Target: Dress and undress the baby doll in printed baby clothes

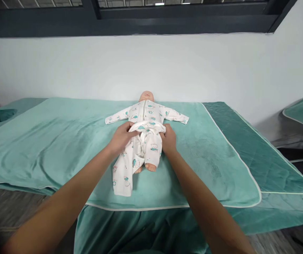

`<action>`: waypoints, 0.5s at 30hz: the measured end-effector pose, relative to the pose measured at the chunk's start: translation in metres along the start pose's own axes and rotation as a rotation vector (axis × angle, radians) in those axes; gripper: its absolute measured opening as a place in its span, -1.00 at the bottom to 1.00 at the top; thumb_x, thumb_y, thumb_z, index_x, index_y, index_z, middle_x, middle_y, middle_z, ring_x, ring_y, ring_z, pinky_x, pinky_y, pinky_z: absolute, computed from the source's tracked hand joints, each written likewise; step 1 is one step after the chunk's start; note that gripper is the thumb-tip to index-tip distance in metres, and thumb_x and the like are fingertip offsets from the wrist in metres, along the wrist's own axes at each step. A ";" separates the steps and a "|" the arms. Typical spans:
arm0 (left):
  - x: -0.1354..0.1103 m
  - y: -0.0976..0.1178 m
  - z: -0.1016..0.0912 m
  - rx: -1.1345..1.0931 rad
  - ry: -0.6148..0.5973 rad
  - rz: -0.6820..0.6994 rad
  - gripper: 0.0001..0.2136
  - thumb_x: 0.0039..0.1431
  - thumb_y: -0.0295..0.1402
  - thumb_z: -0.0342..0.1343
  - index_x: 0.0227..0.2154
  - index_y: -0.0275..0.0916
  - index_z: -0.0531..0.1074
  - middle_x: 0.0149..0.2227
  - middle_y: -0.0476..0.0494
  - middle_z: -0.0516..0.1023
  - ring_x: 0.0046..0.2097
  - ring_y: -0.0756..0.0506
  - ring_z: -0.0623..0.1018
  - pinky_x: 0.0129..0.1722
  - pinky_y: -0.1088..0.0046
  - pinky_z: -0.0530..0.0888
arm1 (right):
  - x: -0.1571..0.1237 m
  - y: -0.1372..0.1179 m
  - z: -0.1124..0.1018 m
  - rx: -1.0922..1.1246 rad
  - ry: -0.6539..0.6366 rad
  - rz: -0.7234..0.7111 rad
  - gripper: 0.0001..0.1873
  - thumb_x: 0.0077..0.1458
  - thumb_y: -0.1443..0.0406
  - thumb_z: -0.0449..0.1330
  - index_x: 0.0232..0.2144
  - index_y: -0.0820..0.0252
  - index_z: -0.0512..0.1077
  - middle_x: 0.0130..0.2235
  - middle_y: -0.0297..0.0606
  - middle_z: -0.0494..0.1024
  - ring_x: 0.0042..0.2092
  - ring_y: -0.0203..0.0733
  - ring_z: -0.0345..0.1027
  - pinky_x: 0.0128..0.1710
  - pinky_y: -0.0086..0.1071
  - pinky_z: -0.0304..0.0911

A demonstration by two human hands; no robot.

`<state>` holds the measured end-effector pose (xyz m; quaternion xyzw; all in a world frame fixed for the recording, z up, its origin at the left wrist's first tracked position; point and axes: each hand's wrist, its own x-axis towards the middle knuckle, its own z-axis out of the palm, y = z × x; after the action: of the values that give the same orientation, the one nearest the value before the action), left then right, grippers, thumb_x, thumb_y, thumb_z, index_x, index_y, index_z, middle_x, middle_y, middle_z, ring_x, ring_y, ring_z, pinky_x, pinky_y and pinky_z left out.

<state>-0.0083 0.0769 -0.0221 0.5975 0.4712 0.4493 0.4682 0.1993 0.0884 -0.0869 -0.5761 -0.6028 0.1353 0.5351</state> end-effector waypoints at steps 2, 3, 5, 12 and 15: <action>-0.003 -0.001 -0.005 -0.223 -0.020 -0.068 -0.79 -0.06 -0.33 0.27 -0.35 -0.22 0.40 -0.37 0.00 0.50 -0.29 -0.07 0.48 -0.25 0.42 0.34 | -0.011 -0.008 -0.007 0.040 -0.031 -0.096 -0.91 0.12 0.23 0.09 -0.33 0.10 0.33 -0.27 -0.28 0.44 -0.22 -0.11 0.29 -0.17 -0.23 0.22; -0.007 -0.002 -0.008 -0.303 -0.054 -0.091 -0.76 -0.07 -0.32 0.29 -0.33 -0.22 0.40 -0.36 -0.01 0.53 -0.28 -0.08 0.50 -0.24 0.42 0.35 | -0.015 -0.014 -0.013 0.052 -0.061 -0.139 -0.90 0.13 0.23 0.11 -0.31 0.10 0.36 -0.22 -0.26 0.46 -0.18 -0.11 0.31 -0.13 -0.23 0.22; -0.014 -0.004 -0.014 -0.388 -0.119 -0.110 -0.72 -0.09 -0.32 0.31 -0.30 -0.22 0.40 -0.34 -0.04 0.56 -0.25 -0.10 0.53 -0.23 0.42 0.38 | -0.019 -0.029 -0.025 0.068 -0.177 -0.175 -0.85 0.15 0.21 0.15 -0.23 0.11 0.40 -0.14 -0.24 0.49 -0.11 -0.10 0.34 -0.07 -0.22 0.23; -0.023 -0.011 -0.009 -0.398 -0.036 -0.054 -0.74 -0.05 -0.31 0.26 -0.34 -0.19 0.30 -0.43 0.10 0.40 -0.41 0.02 0.40 -0.37 0.52 0.33 | 0.004 -0.102 -0.043 -0.120 -0.817 -0.079 -0.65 0.03 -0.03 0.33 -0.31 0.09 0.51 -0.31 -0.32 0.57 -0.27 -0.09 0.38 -0.29 -0.29 0.20; -0.015 -0.007 0.003 -0.314 0.099 0.045 -0.82 0.00 -0.35 0.16 -0.34 -0.18 0.27 -0.40 0.09 0.35 -0.38 0.02 0.38 -0.34 0.51 0.33 | 0.010 -0.116 -0.029 -0.087 -1.000 -0.077 -0.68 0.01 -0.02 0.35 -0.42 0.08 0.52 -0.38 -0.35 0.58 -0.32 -0.13 0.40 -0.34 -0.33 0.18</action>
<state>-0.0087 0.0627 -0.0310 0.5047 0.4041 0.5565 0.5218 0.1609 0.0490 0.0199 -0.4401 -0.8113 0.3497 0.1606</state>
